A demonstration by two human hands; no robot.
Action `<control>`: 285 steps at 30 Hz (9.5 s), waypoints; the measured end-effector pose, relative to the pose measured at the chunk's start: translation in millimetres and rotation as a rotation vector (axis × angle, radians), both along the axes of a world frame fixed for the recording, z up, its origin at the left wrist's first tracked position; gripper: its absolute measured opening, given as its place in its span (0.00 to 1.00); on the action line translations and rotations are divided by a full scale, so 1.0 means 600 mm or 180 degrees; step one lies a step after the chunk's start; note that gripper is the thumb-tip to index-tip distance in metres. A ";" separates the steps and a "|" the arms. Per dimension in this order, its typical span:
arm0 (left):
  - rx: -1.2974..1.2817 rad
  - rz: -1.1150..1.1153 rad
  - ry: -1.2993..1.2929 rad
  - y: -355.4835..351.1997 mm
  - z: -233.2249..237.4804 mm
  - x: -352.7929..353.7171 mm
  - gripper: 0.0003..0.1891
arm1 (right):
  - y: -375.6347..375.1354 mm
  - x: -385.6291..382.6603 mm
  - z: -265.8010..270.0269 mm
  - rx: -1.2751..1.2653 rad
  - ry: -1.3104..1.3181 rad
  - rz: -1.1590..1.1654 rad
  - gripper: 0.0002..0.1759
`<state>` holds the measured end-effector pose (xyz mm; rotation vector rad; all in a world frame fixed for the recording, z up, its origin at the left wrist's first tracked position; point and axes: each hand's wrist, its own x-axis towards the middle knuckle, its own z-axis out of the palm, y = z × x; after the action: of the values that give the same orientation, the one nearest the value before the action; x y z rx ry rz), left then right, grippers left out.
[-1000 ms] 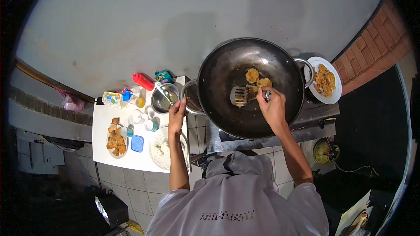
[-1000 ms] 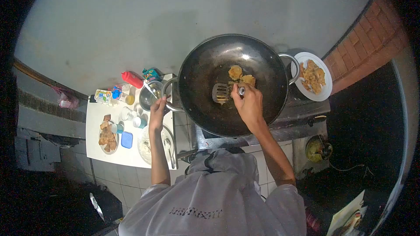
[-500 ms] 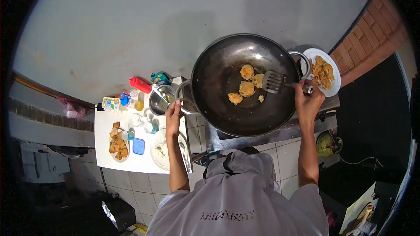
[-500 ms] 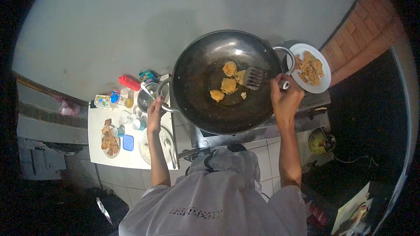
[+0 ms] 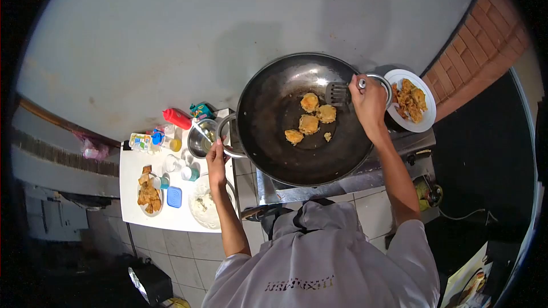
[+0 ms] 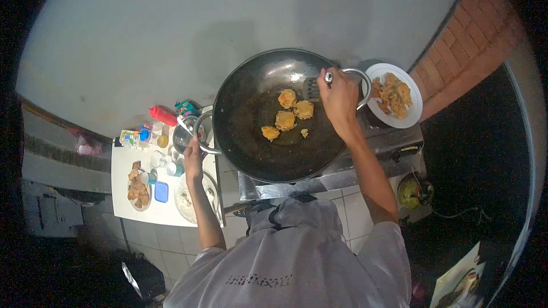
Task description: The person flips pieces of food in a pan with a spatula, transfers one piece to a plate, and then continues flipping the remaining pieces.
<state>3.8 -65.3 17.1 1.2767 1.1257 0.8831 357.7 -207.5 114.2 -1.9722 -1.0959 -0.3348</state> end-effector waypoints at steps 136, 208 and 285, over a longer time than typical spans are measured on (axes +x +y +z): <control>-0.0071 0.0044 -0.0139 0.000 -0.010 0.004 0.22 | 0.053 -0.137 -0.035 0.0215 0.0462 0.1496 0.12; -0.0086 -0.0106 -0.0148 0.008 -0.020 -0.004 0.21 | -0.207 -0.237 -0.040 0.0022 -0.0517 0.2276 0.10; 0.0074 0.0585 -0.0489 0.001 -0.038 0.012 0.22 | -0.340 0.144 0.063 0.1529 0.1529 -0.1150 0.19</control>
<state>10.8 -64.9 -5.6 1.1161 1.1253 1.1149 444.2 -411.8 152.2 -1.6789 -0.3117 -0.2620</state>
